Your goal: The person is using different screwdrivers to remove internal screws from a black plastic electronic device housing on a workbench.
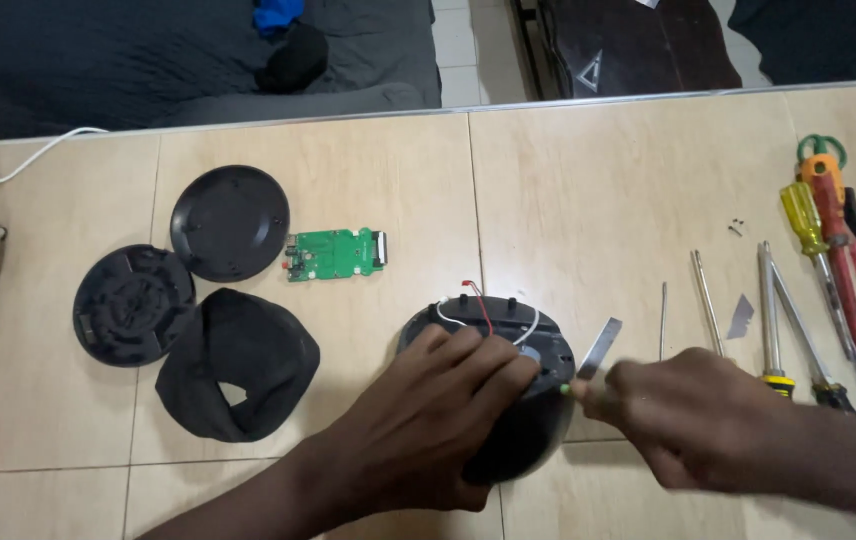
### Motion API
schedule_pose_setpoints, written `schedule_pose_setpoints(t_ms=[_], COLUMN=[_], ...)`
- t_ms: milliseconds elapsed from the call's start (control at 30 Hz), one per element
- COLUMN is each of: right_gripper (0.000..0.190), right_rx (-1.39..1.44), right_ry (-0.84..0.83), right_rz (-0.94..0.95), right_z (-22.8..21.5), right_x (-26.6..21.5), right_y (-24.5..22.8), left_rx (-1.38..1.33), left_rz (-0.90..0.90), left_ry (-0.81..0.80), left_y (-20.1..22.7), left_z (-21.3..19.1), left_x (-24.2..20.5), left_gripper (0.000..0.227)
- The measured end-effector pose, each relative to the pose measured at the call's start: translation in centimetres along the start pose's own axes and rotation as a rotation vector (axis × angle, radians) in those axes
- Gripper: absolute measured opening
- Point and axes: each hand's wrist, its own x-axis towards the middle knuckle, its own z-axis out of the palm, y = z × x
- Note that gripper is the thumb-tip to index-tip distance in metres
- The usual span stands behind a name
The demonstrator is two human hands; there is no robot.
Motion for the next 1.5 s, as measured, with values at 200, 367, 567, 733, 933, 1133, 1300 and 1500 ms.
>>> schedule_pose_setpoints(t_ms=[200,367,567,733,933,1133,1300,1500], right_gripper=[0.023,0.033,0.021,0.030,0.037,0.047,0.051,0.020], right_rx=[0.010,1.369,2.415,2.424,0.935,-0.439,0.413,2.303], right_ry=[0.999,0.593,0.129,0.048,0.630,0.824,0.918,0.181], right_rz=[-0.422,0.334,0.527,0.522,0.098,-0.524,-0.091,0.619], right_z=[-1.1,-0.1,1.8,1.4,0.7,0.5,-2.2,-1.2], right_x=[-1.4,-1.4,-2.1,-2.2,-1.7,-0.9,-1.6,-2.1], right_y=[-1.4,-2.1,-1.7,-2.1,-0.8,1.6,-2.5,-0.4], left_rx=[0.010,-0.010,0.034,0.075,0.027,0.091,0.008,0.048], left_rz=[0.007,0.000,0.038,0.044,0.007,-0.006,-0.085,-0.079], left_ry=[0.010,-0.011,-0.011,-0.004,-0.005,-0.050,-0.031,-0.020], left_y=[0.4,0.3,0.6,0.5,-0.5,-0.4,-0.3,0.1], left_z=[-0.1,0.4,0.0,0.3,0.0,-1.0,-1.0,-0.9], left_x=[0.2,-0.4,-0.4,-0.1,0.6,1.2,0.8,0.5], left_gripper=[0.104,0.099,0.081,0.065,0.099,0.111,0.100,0.108])
